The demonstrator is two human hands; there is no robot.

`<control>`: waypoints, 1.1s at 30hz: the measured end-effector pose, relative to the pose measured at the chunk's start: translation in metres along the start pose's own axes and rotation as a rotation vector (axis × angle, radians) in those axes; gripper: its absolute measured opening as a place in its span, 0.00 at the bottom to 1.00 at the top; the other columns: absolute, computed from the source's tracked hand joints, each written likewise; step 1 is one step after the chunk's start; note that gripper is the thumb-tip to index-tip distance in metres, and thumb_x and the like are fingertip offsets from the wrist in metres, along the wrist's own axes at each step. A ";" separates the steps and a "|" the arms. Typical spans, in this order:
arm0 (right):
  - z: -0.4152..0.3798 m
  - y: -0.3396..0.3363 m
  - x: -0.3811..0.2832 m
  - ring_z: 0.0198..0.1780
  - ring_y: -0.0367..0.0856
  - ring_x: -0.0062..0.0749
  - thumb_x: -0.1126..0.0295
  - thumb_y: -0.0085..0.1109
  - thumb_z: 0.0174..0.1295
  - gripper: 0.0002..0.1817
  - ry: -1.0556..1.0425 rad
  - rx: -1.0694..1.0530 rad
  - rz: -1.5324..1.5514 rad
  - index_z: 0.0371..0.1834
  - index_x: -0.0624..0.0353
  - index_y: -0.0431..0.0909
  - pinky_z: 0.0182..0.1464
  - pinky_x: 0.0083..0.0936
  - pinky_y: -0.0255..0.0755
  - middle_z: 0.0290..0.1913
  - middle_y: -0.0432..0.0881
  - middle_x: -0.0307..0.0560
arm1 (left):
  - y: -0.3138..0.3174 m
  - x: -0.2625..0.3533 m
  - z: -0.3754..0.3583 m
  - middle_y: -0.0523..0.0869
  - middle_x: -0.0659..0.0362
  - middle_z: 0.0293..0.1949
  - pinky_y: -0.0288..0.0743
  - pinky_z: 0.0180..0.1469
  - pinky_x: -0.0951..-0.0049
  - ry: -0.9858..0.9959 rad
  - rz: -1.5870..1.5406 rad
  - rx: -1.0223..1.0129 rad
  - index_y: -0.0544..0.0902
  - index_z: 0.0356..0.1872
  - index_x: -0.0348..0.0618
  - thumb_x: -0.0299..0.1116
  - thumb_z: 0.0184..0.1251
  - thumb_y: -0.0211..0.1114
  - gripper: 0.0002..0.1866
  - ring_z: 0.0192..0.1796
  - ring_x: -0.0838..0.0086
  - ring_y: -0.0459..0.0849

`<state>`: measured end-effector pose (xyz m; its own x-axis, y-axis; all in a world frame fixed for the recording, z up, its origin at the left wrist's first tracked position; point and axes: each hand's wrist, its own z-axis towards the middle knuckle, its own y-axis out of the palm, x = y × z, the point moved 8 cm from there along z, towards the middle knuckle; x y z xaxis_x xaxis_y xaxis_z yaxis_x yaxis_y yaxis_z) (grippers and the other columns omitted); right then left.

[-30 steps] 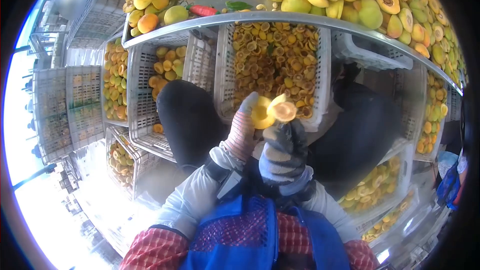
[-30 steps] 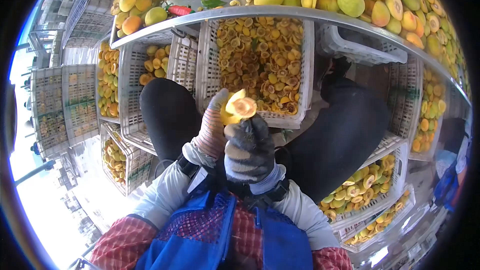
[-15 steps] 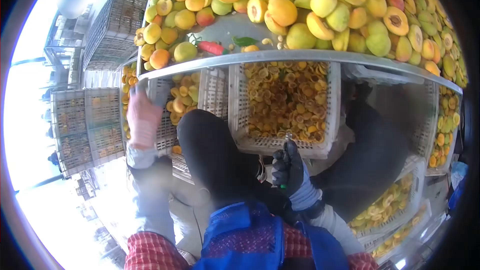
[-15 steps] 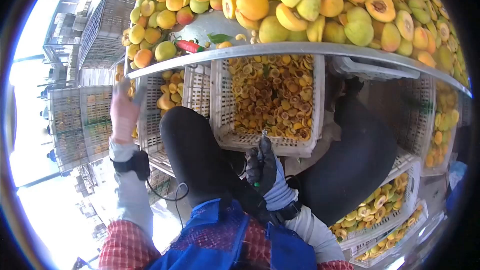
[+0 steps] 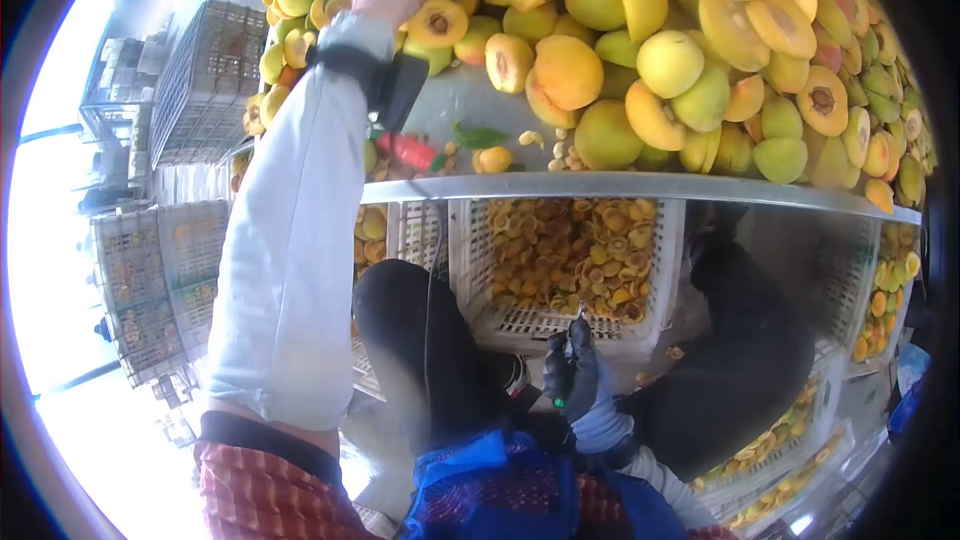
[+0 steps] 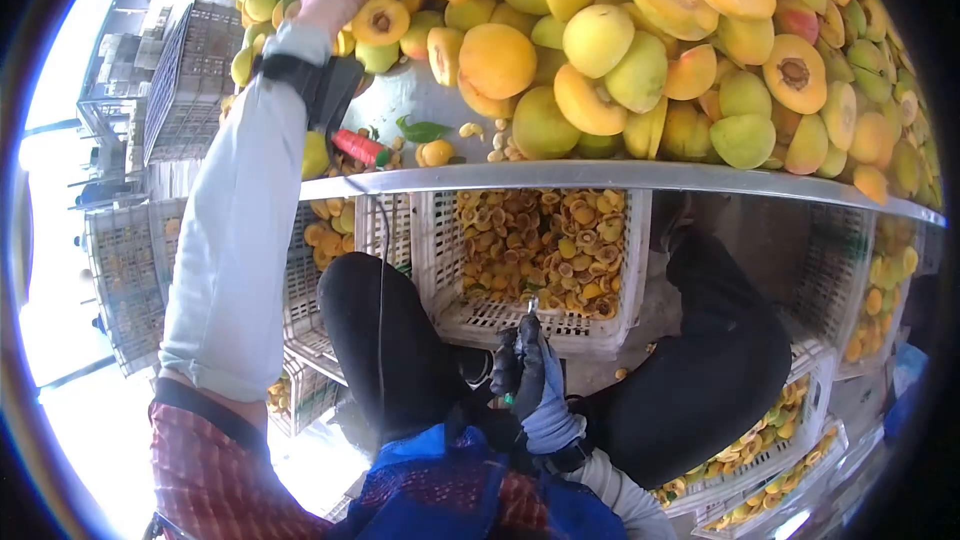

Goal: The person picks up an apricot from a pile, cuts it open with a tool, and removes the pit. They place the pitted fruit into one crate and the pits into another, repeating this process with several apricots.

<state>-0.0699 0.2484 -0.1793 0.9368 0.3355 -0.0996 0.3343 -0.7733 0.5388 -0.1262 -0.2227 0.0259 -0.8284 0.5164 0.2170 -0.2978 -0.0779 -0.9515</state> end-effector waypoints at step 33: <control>-0.099 0.063 -0.029 0.38 0.79 0.54 0.65 0.56 0.62 0.16 -0.867 -0.266 -1.017 0.47 0.64 0.75 0.37 0.40 0.71 0.35 0.81 0.57 | -0.001 0.079 -0.391 0.81 0.63 0.32 0.69 0.42 0.81 -0.674 -1.354 -0.352 0.80 0.44 0.37 0.43 0.71 0.55 0.17 0.36 0.83 0.75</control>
<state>-0.0864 0.2431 -0.0599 0.0875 0.1706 -0.9814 0.9720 -0.2302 0.0466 -0.0061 0.1514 -0.0411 -0.1233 -0.4402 0.8894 -0.9315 0.3603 0.0492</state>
